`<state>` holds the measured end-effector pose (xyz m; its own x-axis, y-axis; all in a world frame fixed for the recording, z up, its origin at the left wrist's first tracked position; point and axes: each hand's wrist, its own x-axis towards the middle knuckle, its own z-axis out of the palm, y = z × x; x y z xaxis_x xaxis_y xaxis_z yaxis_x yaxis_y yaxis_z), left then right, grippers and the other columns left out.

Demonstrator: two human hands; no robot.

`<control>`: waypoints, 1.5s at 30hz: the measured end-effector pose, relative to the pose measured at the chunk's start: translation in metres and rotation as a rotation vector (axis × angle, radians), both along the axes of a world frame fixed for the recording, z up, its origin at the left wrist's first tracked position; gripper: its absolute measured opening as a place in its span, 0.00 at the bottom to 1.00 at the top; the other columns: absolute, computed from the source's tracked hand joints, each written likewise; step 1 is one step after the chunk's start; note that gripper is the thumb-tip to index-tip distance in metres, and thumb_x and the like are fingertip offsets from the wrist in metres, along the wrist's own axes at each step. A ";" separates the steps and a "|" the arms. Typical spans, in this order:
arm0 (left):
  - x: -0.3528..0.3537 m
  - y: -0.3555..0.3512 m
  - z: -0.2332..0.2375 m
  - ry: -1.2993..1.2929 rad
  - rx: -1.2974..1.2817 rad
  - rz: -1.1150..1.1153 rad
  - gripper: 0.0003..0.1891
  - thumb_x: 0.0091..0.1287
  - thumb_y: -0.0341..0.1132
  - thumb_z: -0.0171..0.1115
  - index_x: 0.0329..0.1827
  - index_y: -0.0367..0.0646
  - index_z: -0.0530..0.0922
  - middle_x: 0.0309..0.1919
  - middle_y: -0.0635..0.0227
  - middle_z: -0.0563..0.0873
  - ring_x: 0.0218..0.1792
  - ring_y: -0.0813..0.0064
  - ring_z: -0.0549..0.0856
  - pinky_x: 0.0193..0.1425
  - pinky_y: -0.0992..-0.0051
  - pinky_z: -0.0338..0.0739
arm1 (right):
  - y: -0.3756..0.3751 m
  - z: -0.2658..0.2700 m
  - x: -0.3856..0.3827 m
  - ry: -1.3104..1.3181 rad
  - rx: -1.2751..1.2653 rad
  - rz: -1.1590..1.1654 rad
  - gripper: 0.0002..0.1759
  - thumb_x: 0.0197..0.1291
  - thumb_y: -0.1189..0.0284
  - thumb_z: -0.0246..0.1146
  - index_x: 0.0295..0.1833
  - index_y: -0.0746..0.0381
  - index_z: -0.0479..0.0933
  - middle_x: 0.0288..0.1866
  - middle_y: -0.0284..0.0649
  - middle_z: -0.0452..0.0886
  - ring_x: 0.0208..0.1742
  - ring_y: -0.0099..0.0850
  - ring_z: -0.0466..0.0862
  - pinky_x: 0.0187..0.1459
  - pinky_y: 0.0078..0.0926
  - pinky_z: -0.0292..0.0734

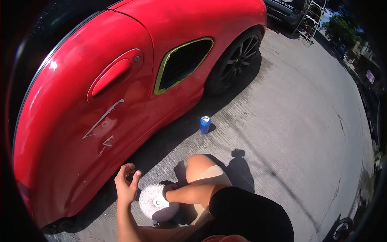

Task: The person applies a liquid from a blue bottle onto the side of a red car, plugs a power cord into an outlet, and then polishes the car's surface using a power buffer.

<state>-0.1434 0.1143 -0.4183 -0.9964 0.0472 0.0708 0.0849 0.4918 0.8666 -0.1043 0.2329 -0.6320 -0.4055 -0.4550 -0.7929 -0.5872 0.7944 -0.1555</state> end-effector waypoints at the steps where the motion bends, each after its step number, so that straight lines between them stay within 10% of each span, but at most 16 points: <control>1: 0.000 -0.002 0.002 0.061 -0.076 -0.020 0.19 0.71 0.35 0.78 0.58 0.32 0.83 0.52 0.53 0.92 0.53 0.64 0.93 0.55 0.68 0.86 | -0.007 -0.007 0.008 -0.016 0.017 0.020 0.24 0.68 0.63 0.63 0.68 0.57 0.81 0.69 0.38 0.82 0.63 0.38 0.84 0.56 0.48 0.82; 5: 0.002 -0.007 0.002 0.096 -0.080 0.012 0.22 0.70 0.40 0.79 0.60 0.34 0.84 0.53 0.52 0.92 0.55 0.61 0.93 0.39 0.71 0.85 | -0.010 -0.030 0.017 -0.015 0.065 0.119 0.25 0.60 0.66 0.71 0.64 0.57 0.85 0.63 0.38 0.86 0.57 0.40 0.88 0.46 0.52 0.85; 11: 0.007 -0.020 0.012 0.054 -0.094 0.041 0.23 0.70 0.41 0.78 0.59 0.34 0.84 0.54 0.51 0.92 0.55 0.56 0.93 0.45 0.65 0.87 | -0.001 -0.044 0.020 0.097 0.110 0.130 0.29 0.48 0.71 0.84 0.60 0.58 0.90 0.54 0.38 0.93 0.48 0.43 0.94 0.31 0.58 0.89; 17: 0.007 -0.039 0.022 0.225 -0.173 0.106 0.21 0.69 0.38 0.78 0.59 0.35 0.84 0.56 0.51 0.91 0.55 0.55 0.92 0.59 0.64 0.86 | -0.001 -0.051 0.023 0.170 0.087 0.101 0.15 0.64 0.73 0.70 0.56 0.58 0.92 0.52 0.35 0.95 0.49 0.40 0.95 0.28 0.59 0.86; 23: 0.065 -0.071 0.212 1.107 -0.551 0.509 0.33 0.68 0.36 0.82 0.72 0.35 0.77 0.65 0.46 0.86 0.66 0.52 0.88 0.70 0.58 0.84 | 0.020 -0.056 0.009 0.149 -0.180 0.182 0.15 0.61 0.68 0.67 0.50 0.57 0.94 0.54 0.45 0.94 0.56 0.44 0.94 0.50 0.41 0.90; 26: 0.096 -0.043 0.311 1.558 -0.601 0.296 0.35 0.75 0.40 0.75 0.78 0.32 0.71 0.70 0.41 0.82 0.72 0.51 0.84 0.79 0.50 0.76 | 0.020 -0.056 0.008 0.162 -0.138 0.154 0.14 0.62 0.69 0.66 0.49 0.57 0.94 0.54 0.46 0.94 0.57 0.41 0.94 0.53 0.42 0.90; 31: 0.089 -0.018 0.386 1.605 -0.918 0.012 0.36 0.75 0.42 0.76 0.79 0.32 0.70 0.71 0.42 0.82 0.72 0.51 0.84 0.80 0.50 0.75 | 0.030 -0.034 0.011 0.091 -0.126 0.134 0.16 0.63 0.67 0.66 0.50 0.61 0.93 0.57 0.49 0.93 0.59 0.40 0.94 0.55 0.43 0.90; 33: 0.091 -0.021 0.413 1.653 -1.040 -0.022 0.37 0.74 0.43 0.76 0.79 0.33 0.70 0.72 0.42 0.81 0.73 0.51 0.83 0.80 0.50 0.75 | 0.035 -0.051 0.017 0.124 -0.326 -0.054 0.25 0.67 0.61 0.65 0.65 0.62 0.88 0.66 0.51 0.89 0.66 0.49 0.90 0.66 0.52 0.84; 40: 0.137 -0.016 0.538 1.637 -0.972 0.037 0.39 0.73 0.45 0.76 0.80 0.34 0.69 0.73 0.42 0.80 0.73 0.50 0.83 0.80 0.50 0.74 | 0.123 0.114 0.008 0.125 -0.636 -0.332 0.21 0.69 0.61 0.67 0.61 0.60 0.87 0.55 0.54 0.92 0.55 0.53 0.92 0.60 0.50 0.86; 45: 0.142 -0.016 0.565 1.527 -0.969 0.120 0.40 0.73 0.47 0.76 0.80 0.35 0.68 0.74 0.43 0.79 0.74 0.50 0.82 0.80 0.50 0.73 | 0.190 0.127 0.012 0.231 -0.811 -0.498 0.16 0.70 0.63 0.69 0.57 0.59 0.88 0.48 0.53 0.93 0.49 0.52 0.94 0.54 0.45 0.88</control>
